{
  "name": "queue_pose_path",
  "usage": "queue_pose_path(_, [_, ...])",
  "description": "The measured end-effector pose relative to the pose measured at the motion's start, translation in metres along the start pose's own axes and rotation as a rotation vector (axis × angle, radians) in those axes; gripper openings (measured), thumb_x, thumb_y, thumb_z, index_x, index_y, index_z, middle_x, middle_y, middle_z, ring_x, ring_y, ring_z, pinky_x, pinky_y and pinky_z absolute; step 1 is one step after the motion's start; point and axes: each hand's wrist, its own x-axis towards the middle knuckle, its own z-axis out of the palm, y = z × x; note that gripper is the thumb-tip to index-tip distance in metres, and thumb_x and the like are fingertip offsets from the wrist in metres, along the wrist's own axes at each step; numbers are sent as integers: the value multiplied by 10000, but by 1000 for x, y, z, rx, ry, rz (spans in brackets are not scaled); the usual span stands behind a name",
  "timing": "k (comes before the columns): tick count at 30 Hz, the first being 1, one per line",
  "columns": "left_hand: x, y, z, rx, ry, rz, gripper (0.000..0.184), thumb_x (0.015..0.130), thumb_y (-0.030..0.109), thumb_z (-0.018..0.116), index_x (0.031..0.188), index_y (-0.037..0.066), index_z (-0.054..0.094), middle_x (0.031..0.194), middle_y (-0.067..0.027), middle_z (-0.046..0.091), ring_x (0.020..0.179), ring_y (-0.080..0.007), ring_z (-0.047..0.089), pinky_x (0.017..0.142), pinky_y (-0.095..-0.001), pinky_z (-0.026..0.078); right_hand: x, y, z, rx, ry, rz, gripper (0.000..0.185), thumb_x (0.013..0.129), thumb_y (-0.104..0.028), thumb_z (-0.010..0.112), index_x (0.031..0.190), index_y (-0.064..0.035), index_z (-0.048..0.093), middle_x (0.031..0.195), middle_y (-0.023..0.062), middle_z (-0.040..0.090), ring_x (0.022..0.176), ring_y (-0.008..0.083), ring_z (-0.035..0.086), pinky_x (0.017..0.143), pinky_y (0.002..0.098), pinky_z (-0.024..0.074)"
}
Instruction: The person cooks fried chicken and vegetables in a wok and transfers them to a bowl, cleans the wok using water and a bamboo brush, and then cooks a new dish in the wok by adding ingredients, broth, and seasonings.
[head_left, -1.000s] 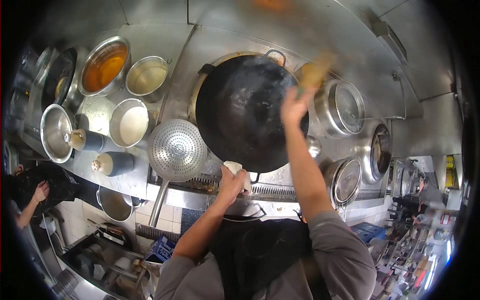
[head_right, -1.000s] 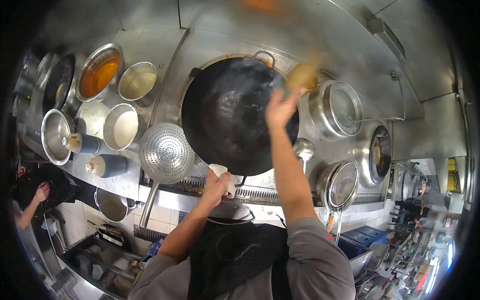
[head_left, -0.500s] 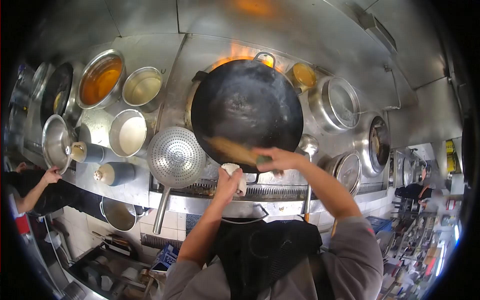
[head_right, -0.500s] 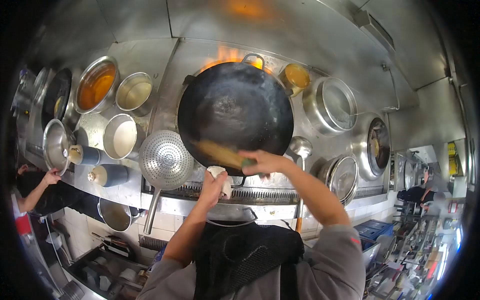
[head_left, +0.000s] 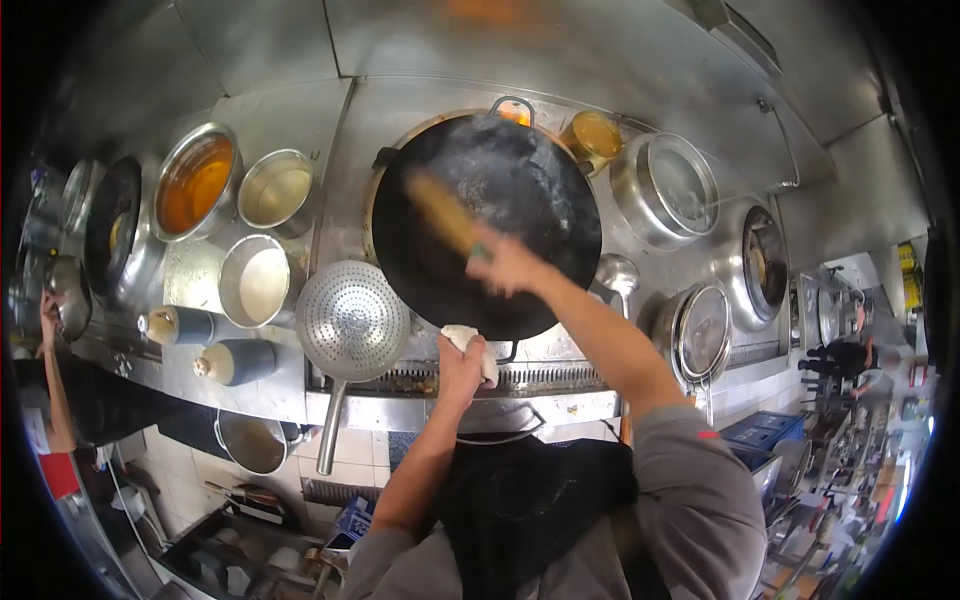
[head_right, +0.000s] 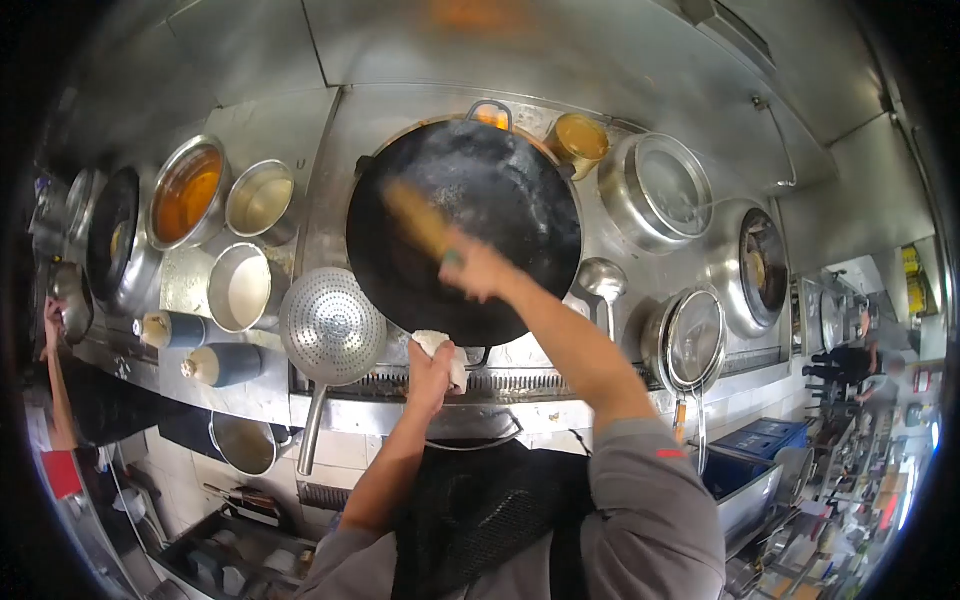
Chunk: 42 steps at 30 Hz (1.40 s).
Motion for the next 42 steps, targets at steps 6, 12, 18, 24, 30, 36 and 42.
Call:
queue_pose_path(6, [13, -14, -9, -113, -36, 4, 400, 1022, 279, 623, 1318, 91, 430, 1069, -93, 621, 775, -180, 667, 544, -350, 564, -83, 39, -149, -290, -484, 399, 828, 863, -466, 815, 1593, -285, 469, 1399, 125, 632, 957, 225, 693, 622, 348, 613])
queue_pose_path(12, [-34, -12, -83, -373, -109, -49, 581, 1042, 288, 642, 1496, 58, 361, 1295, -124, 584, 1098, -241, 657, 892, -402, 589, -156, 90, -127, 163, 1114, -25, 757, 990, -256, 717, 1632, -144, 331, 842, 64, 697, 634, 135, 628, 539, 338, 500])
queue_pose_path(18, [-95, -26, -178, 29, 8, 65, 661, 971, 164, 712, 1484, 25, 319, 1297, -165, 572, 1155, -262, 633, 990, -395, 549, -248, 172, 54, 261, 982, 188, 693, 975, -248, 737, 1541, 21, 442, 828, 119, 703, 549, 136, 607, 474, 307, 485])
queue_pose_path(24, [-68, -85, -222, 693, 82, 398, 532, 905, 239, 809, 1303, -30, 582, 1179, -151, 600, 1016, -291, 636, 920, -420, 516, -254, 267, 102, -88, 649, 314, 621, 961, -364, 711, 1439, 3, 562, 995, 282, 692, 827, 378, 683, 729, 476, 547])
queue_pose_path(30, [-64, -103, -212, 793, 350, 440, 568, 873, 340, 835, 1294, 4, 657, 1165, -228, 645, 1032, -400, 604, 911, -488, 494, -255, 316, 72, -415, 739, 199, 613, 931, -393, 719, 1440, -81, 580, 1075, 314, 659, 1020, 492, 619, 939, 558, 517])
queue_pose_path(36, [-90, -132, -184, 842, 746, 540, 711, 959, 351, 756, 1454, -74, 474, 1277, -293, 578, 1150, -430, 561, 1008, -504, 459, -268, 325, 46, -541, 578, 442, 812, 949, -292, 691, 1638, -198, 272, 1265, 231, 641, 1232, 378, 599, 968, 621, 481])
queue_pose_path(42, [-166, -214, -159, 719, 952, 517, 652, 987, 296, 712, 1426, -110, 453, 1242, -292, 566, 1110, -410, 563, 995, -501, 464, -268, 336, 23, -336, 747, 87, 662, 1028, -189, 563, 1616, -72, 281, 1101, 329, 683, 939, 530, 673, 833, 594, 532])
